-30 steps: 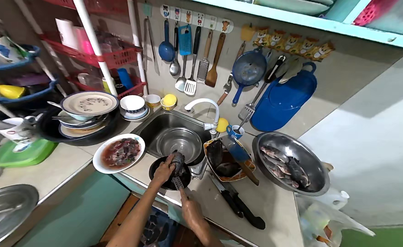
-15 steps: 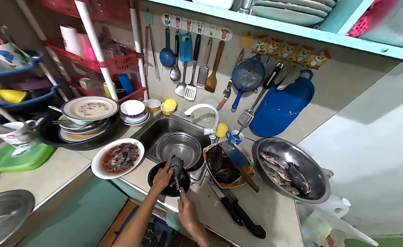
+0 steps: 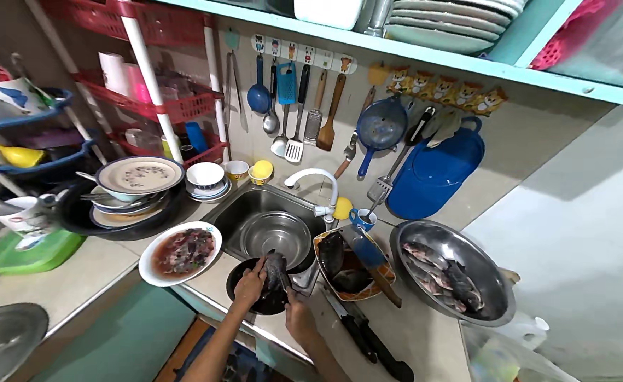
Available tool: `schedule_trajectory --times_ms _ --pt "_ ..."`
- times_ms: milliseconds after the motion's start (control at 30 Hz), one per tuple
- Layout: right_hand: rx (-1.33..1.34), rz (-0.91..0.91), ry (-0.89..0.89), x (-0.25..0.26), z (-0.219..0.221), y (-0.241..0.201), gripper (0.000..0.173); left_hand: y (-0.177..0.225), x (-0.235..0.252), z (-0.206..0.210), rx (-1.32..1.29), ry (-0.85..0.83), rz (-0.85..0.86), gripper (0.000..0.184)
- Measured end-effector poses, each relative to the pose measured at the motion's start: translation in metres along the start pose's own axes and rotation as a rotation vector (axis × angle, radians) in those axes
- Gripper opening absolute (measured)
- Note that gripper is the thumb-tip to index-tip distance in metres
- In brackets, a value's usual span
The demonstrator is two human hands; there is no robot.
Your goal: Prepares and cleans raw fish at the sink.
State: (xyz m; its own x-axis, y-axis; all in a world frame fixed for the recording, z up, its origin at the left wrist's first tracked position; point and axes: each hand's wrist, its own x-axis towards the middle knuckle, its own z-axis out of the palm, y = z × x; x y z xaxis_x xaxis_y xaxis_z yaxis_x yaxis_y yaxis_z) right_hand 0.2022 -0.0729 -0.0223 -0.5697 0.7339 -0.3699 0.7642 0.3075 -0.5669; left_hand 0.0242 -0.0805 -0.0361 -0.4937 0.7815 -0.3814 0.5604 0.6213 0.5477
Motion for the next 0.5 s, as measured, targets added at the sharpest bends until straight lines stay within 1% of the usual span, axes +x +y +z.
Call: schedule_trajectory --times_ms 67,167,233,300,367,500 --pt "-0.06 0.031 -0.014 0.017 -0.018 -0.003 0.055 0.0 -0.001 0.001 0.005 0.008 0.002 0.054" --pt "-0.125 0.09 -0.026 0.052 -0.044 -0.004 0.057 -0.001 -0.002 0.005 0.013 0.032 0.009 0.071" --pt "-0.108 0.049 -0.058 0.077 -0.054 0.007 0.055 -0.001 -0.002 0.006 0.019 0.032 0.007 0.076" --pt "-0.057 -0.033 -0.097 0.092 -0.057 0.016 0.053 -0.001 0.0 0.005 0.014 0.024 0.004 0.077" --pt "-0.027 -0.093 -0.122 0.093 -0.051 0.017 0.053 -0.001 0.001 0.005 -0.002 0.017 -0.005 0.078" --pt "-0.029 -0.018 -0.116 0.054 -0.034 0.007 0.056 -0.002 0.0 0.006 -0.006 0.021 -0.009 0.079"
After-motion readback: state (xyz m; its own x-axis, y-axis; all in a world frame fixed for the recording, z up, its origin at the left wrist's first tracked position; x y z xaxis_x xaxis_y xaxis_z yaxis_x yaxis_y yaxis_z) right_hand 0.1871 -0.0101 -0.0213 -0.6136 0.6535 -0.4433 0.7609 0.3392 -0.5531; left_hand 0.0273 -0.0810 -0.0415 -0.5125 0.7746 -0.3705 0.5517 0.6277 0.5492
